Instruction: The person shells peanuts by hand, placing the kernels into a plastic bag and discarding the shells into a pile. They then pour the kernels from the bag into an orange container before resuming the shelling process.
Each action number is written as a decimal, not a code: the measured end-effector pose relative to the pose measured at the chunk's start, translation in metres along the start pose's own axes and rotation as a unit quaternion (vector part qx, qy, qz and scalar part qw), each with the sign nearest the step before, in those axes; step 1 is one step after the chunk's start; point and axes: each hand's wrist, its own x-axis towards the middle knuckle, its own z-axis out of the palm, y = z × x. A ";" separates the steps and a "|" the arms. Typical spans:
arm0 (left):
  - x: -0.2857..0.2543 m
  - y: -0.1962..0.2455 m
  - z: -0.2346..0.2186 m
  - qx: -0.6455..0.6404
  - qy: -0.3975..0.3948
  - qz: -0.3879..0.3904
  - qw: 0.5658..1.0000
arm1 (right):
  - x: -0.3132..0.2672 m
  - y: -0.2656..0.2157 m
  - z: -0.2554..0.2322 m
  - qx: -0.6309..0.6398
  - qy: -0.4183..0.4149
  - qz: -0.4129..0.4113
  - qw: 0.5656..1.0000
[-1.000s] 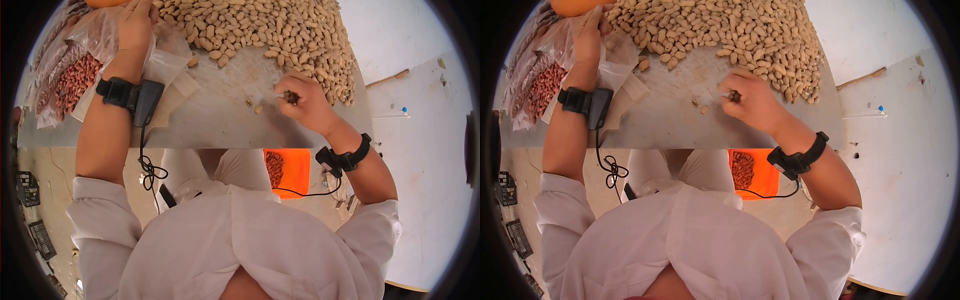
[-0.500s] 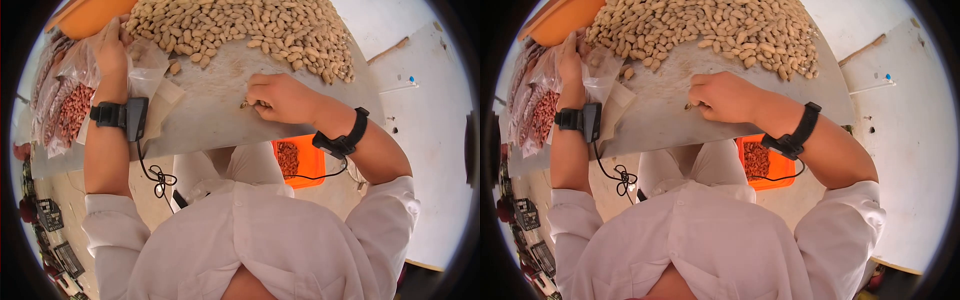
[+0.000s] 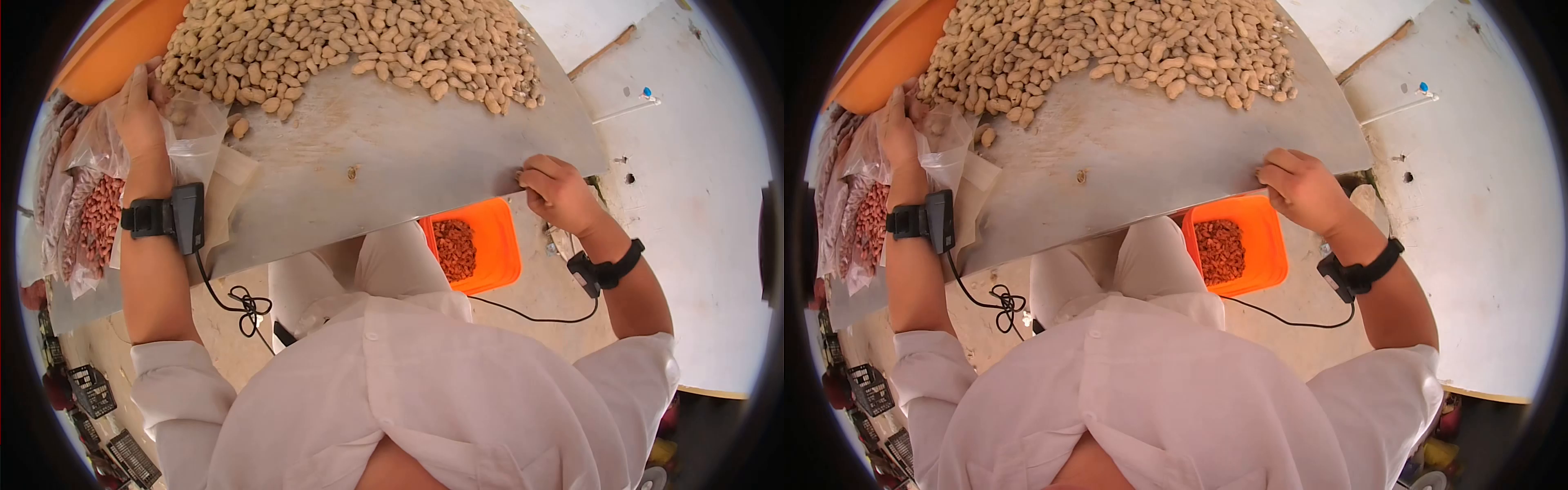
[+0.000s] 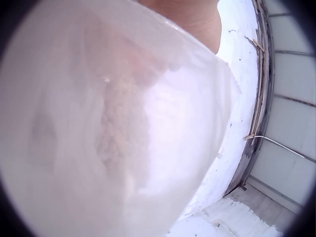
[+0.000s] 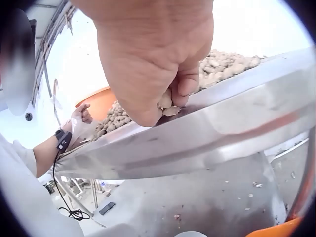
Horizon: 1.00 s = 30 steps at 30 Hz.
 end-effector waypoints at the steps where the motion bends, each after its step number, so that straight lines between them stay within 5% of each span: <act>1: 0.000 0.000 -0.001 0.005 -0.004 -0.006 1.000 | -0.012 0.000 -0.003 -0.018 0.008 0.007 1.000; 7: 0.002 -0.002 -0.001 0.089 -0.005 0.035 0.995 | -0.110 0.005 0.025 -0.047 0.002 0.126 0.991; 9: 0.000 0.001 0.000 0.036 -0.006 -0.028 0.999 | -0.141 0.007 0.053 0.027 -0.039 0.205 0.978; 11: 0.001 -0.002 -0.001 0.058 -0.007 0.004 0.998 | -0.163 0.010 0.078 0.112 -0.091 0.294 0.945; 15: -0.004 0.005 0.002 0.126 0.026 0.051 0.990 | -0.151 0.011 0.076 0.013 -0.197 0.273 0.942; 18: -0.005 0.008 0.006 0.058 0.031 0.015 0.998 | -0.067 -0.033 0.035 0.058 -0.077 0.175 0.980; 20: -0.005 0.009 0.007 0.063 0.030 0.041 0.997 | -0.003 -0.060 0.021 0.109 0.056 0.000 0.992; 24: -0.005 0.008 0.001 0.079 0.001 0.053 0.995 | 0.091 -0.093 0.028 0.082 0.071 -0.124 0.986; 30: -0.008 0.014 0.005 -0.021 -0.001 -0.026 0.999 | 0.150 -0.090 0.058 0.038 -0.041 -0.186 0.981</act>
